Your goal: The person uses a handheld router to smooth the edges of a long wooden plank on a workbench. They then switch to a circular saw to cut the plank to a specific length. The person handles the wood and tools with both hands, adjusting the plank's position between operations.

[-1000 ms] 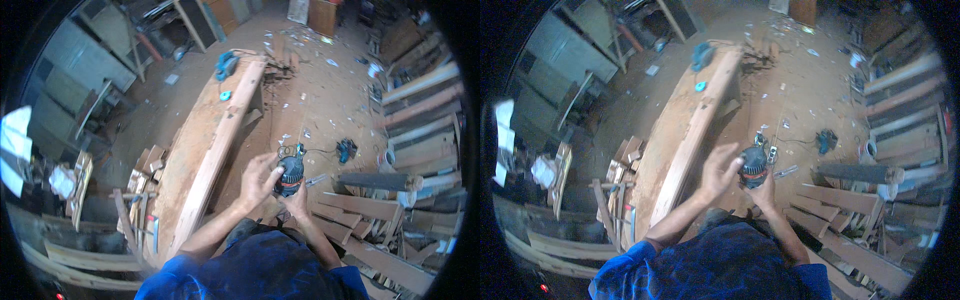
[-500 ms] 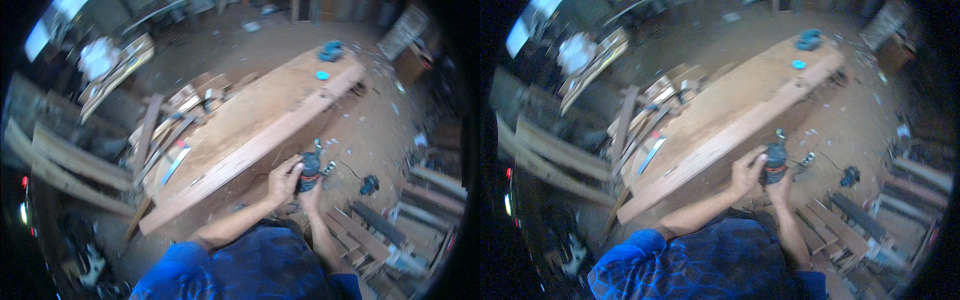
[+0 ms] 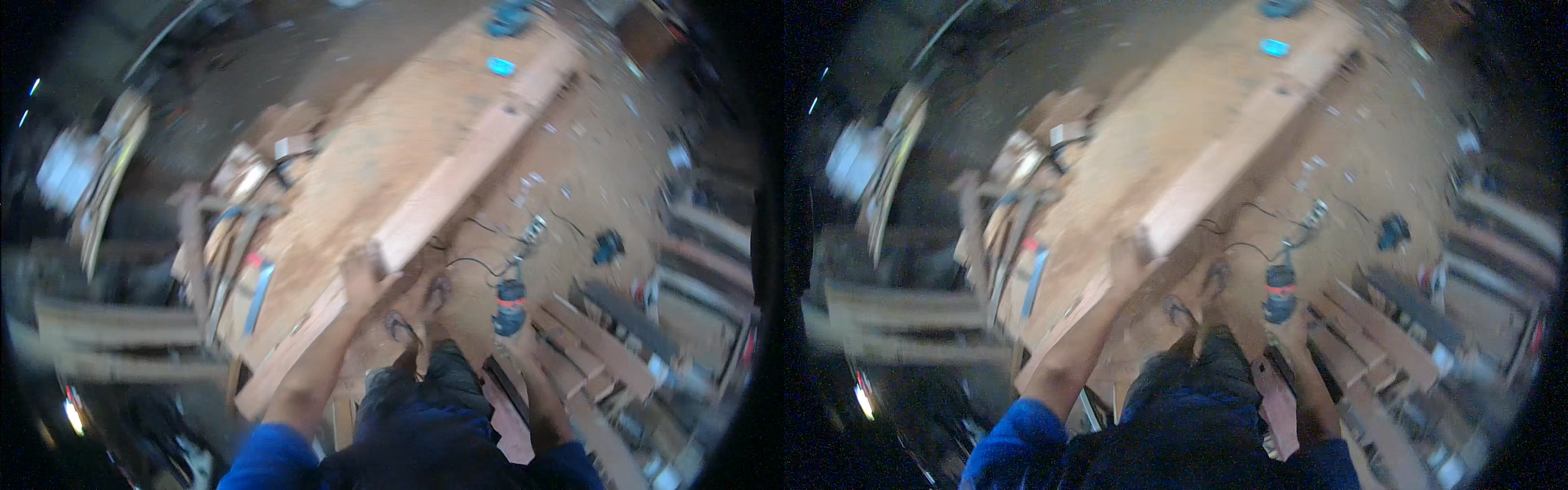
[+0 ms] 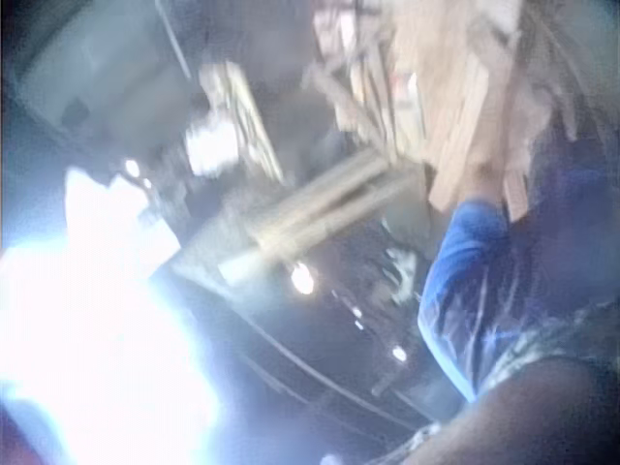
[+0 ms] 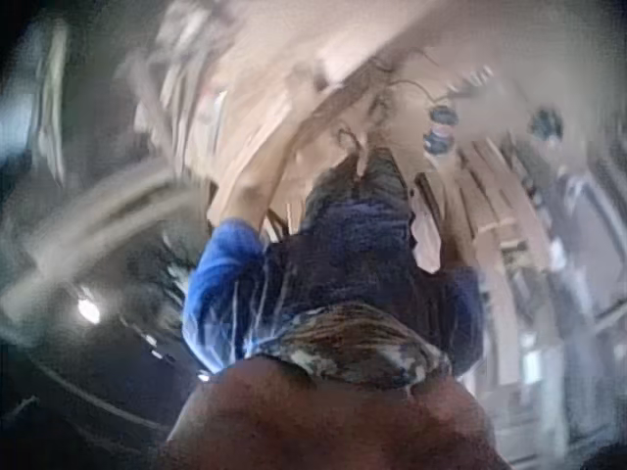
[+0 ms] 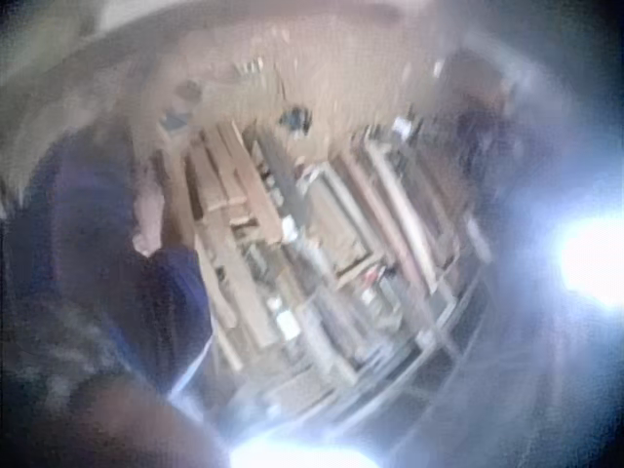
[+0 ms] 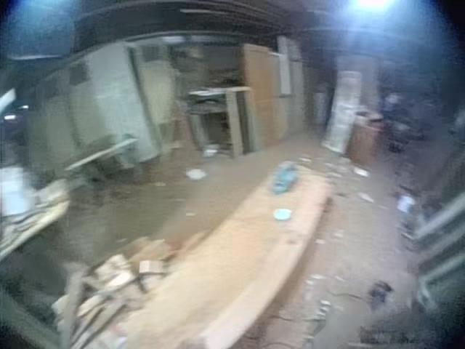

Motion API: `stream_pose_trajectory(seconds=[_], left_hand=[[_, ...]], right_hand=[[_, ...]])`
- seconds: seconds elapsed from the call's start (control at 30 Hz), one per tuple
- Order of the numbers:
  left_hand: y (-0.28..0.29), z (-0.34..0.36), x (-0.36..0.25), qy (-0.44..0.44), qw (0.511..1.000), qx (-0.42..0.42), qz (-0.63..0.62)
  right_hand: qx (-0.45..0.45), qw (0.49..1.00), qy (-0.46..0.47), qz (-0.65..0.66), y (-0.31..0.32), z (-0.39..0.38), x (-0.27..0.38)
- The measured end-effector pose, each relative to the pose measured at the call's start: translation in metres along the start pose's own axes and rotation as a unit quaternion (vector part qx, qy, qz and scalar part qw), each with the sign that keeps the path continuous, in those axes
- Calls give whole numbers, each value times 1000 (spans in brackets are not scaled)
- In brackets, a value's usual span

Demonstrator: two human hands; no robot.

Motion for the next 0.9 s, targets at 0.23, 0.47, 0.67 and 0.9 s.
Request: stream_pose_trajectory(seconds=[0.23,0.47,0.67,0.9], left_hand=[[-29,65,-13,-69,996,-46,-18],[-69,45,20,-72,992,-34,-93],[-74,26,47,-119,992,-6,36],[-73,9,58,-167,986,-22,5]], right_hand=[[-48,972,-88,-212,-41,197,-148],[-3,976,-179,-126,-137,417,-329],[101,886,-244,-381,-140,500,-412],[-84,862,-173,-470,-137,519,-457]])
Point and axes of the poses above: each hand's wrist, its own z-axis towards the middle knuckle, its own y-axis out of the back of the hand, x = y × z, the point moved 7 cm from there along z, towards the middle knuckle, and after that the axes turned 9 degrees about -y, right-handed, at the moved point
